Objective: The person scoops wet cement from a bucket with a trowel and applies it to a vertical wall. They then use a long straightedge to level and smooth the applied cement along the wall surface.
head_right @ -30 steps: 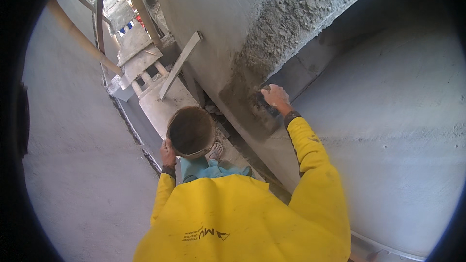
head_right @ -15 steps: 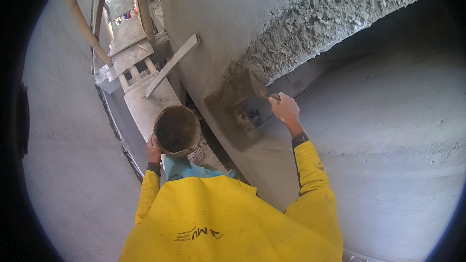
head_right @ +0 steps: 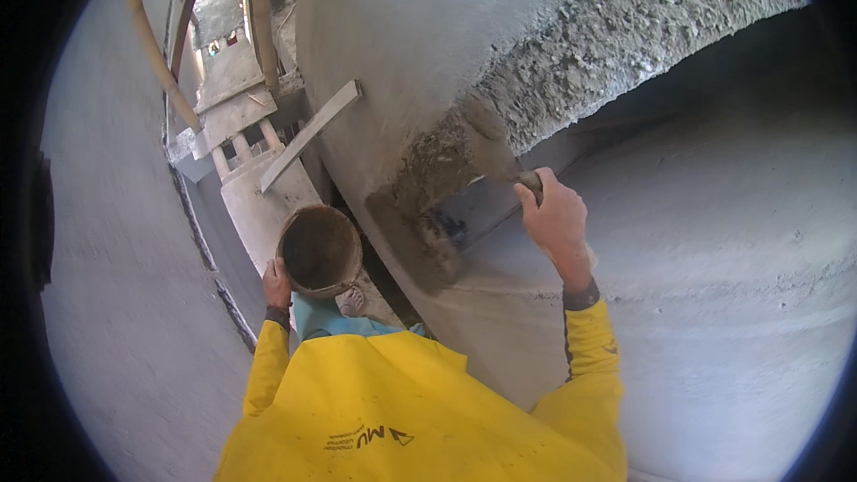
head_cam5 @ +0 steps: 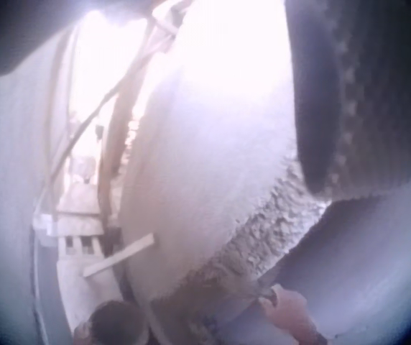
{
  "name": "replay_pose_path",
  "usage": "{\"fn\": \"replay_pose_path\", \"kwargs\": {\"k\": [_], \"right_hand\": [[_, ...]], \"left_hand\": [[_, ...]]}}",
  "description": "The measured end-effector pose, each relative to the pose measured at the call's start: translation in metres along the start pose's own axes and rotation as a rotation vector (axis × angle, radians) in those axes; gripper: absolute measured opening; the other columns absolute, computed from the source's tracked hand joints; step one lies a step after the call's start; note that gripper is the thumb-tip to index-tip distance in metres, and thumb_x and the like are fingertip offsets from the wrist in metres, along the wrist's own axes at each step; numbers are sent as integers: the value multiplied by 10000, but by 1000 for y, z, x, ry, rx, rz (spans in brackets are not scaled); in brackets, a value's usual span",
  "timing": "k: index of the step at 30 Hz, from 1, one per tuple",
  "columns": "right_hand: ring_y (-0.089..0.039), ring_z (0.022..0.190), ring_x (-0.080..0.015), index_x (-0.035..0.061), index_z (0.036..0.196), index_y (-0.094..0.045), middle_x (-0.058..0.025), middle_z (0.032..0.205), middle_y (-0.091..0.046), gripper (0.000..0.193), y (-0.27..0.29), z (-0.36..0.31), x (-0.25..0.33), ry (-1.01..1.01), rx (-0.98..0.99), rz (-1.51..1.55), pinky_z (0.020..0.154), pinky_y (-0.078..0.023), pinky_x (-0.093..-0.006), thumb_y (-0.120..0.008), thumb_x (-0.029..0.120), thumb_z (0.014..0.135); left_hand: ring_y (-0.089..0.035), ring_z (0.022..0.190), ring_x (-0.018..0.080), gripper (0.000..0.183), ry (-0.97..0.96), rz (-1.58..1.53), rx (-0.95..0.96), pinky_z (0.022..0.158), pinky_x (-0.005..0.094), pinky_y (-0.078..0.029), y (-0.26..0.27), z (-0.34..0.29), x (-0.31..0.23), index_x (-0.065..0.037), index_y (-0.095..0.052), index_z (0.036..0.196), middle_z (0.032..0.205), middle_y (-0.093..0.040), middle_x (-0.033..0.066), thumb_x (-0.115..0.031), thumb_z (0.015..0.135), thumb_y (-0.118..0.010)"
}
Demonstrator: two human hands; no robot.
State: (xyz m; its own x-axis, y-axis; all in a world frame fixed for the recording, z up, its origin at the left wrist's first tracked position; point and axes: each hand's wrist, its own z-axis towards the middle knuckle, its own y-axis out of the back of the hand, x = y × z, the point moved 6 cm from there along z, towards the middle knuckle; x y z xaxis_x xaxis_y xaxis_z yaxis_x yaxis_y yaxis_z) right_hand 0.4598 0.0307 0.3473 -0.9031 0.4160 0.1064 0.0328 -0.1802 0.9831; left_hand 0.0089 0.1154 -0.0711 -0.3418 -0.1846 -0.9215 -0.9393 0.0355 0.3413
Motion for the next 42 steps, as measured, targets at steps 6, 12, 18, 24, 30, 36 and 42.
{"fn": "replay_pose_path", "kwargs": {"k": [6, 12, 18, 24, 30, 36, 42], "right_hand": [[-540, 690, -109, 43, 1053, -648, -19, 789, -612, 453, -3, -16, 65, 113, 697, 831, 611, -444, -277, -687, 477, 928], [-550, 683, -97, 31, 1027, -660, -4, 783, -590, 452, -118, -9, 25, -197, 995, 1186, 580, -435, -233, -693, 472, 931], [-677, 769, -248, 15, 1047, -645, -155, 829, -686, 301, 13, 41, 21, 57, -124, 461, 666, -502, -408, -650, 301, 951], [-692, 812, -332, 103, 1030, -649, -117, 879, -693, 269, -118, -8, 82, 387, 152, 5, 671, -531, -429, -699, 332, 898], [-696, 822, -258, 127, 935, -675, -45, 865, -670, 124, -339, -61, 150, 722, 93, -452, 678, -533, -411, -614, 229, 899], [-711, 778, -246, 114, 848, -733, -85, 812, -704, 125, -389, -108, 178, 1056, 270, -474, 654, -540, -439, -620, 166, 862], [-725, 881, -316, 92, 970, -750, -135, 925, -735, 170, -382, -127, 160, 810, 706, 49, 773, -577, -436, -683, 204, 860]], "left_hand": [[-519, 715, 260, 460, -16, 44, -56, 679, 413, -450, 17, 2, 30, 46, -560, 904, 775, -589, 167, -376, 1066, -477], [-470, 709, 168, 466, -16, -79, -69, 648, 374, -434, 23, -5, 18, 28, -540, 858, 716, -510, 73, -377, 1076, -464], [-520, 714, 214, 463, 2, 0, -126, 665, 392, -451, 34, -21, 20, 35, -603, 959, 758, -572, 118, -389, 1072, -454], [-616, 818, 426, 437, -93, 170, -39, 729, 489, -476, 12, -10, -8, 6, -617, 1004, 880, -626, 266, -409, 1048, -486], [-611, 778, 344, 431, -54, 97, 132, 720, 434, -477, 7, -21, -25, 7, -580, 993, 845, -602, 237, -411, 1050, -497], [-514, 677, 327, 392, -124, 152, 243, 658, 425, -446, 3, -36, -48, -17, -510, 905, 767, -531, 223, -384, 1043, -523], [-469, 655, 326, 378, -116, 129, 221, 640, 410, -438, 0, -36, -42, -10, -494, 893, 745, -505, 221, -354, 1042, -537]]}}
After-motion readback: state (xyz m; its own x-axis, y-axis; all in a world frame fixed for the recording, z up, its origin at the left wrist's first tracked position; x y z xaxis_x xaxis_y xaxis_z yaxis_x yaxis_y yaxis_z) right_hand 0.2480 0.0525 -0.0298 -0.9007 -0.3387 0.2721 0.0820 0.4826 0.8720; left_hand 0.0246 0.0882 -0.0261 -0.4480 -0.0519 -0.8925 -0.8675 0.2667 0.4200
